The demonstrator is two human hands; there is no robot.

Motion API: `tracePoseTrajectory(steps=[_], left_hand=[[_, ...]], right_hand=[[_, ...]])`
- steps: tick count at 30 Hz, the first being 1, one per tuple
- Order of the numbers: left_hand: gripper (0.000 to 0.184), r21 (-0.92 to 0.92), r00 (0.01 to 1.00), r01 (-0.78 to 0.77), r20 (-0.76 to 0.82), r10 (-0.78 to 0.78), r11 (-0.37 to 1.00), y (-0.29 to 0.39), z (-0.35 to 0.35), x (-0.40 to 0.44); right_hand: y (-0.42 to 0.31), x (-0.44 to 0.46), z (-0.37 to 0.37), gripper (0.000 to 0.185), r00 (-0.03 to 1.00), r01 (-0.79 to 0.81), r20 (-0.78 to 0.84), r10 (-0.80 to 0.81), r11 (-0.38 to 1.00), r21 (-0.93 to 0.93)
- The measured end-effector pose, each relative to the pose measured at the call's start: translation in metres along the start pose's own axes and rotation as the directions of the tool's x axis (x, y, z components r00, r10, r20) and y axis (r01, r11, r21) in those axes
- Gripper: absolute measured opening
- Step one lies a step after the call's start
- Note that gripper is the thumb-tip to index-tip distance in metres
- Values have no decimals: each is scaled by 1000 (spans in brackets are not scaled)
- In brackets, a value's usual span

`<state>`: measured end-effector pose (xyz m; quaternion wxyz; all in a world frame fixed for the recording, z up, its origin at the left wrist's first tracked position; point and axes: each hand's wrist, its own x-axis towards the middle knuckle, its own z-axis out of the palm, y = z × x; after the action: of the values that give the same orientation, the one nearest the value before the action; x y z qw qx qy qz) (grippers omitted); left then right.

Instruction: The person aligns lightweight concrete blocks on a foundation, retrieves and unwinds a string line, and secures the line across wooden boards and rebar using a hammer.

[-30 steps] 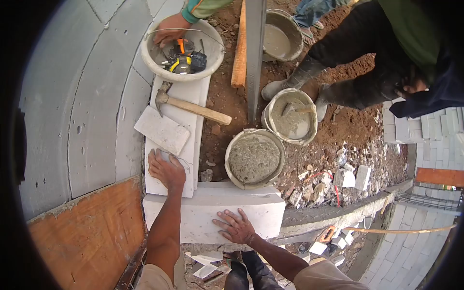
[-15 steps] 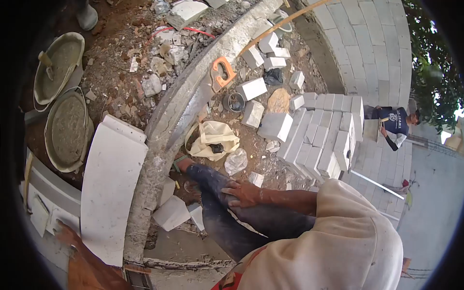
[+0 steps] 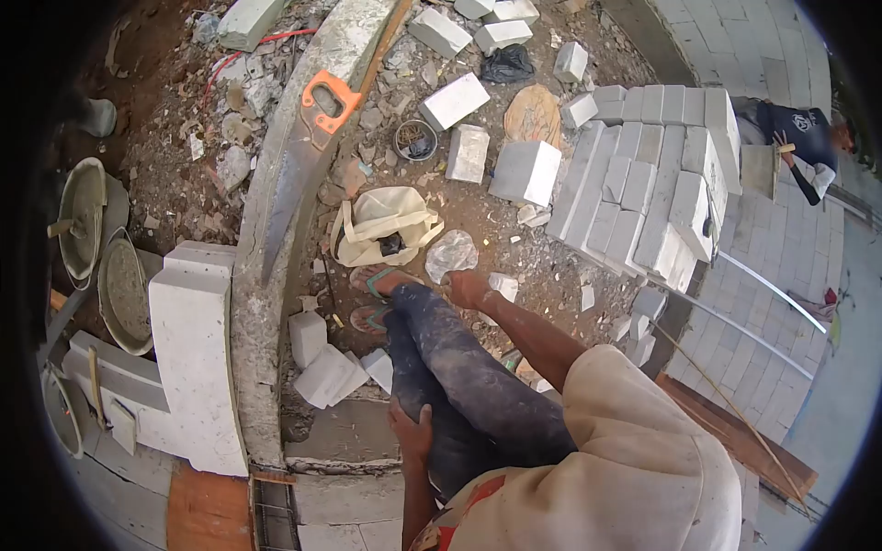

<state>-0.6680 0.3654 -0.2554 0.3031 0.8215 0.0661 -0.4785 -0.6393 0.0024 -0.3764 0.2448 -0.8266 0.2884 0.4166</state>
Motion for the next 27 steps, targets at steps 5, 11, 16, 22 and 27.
tracePoseTrajectory(steps=[5,11,16,22,27], left_hand=[[62,273,985,136,-136,-102,952,26,30,24],[50,252,981,79,-191,-30,965,26,43,25],[49,285,983,46,-184,8,958,26,56,26],[49,224,990,46,-137,-15,973,28,68,25],[49,213,987,106,-142,-77,971,36,69,25]], right_hand=[[29,157,-1,29,923,209,-362,-134,962,177],[28,219,-2,29,958,271,-137,-252,951,148],[1,254,49,25,948,319,64,-312,919,-230],[-13,305,24,54,874,322,-378,-306,946,-22],[-4,309,16,54,707,495,-584,-399,869,7]])
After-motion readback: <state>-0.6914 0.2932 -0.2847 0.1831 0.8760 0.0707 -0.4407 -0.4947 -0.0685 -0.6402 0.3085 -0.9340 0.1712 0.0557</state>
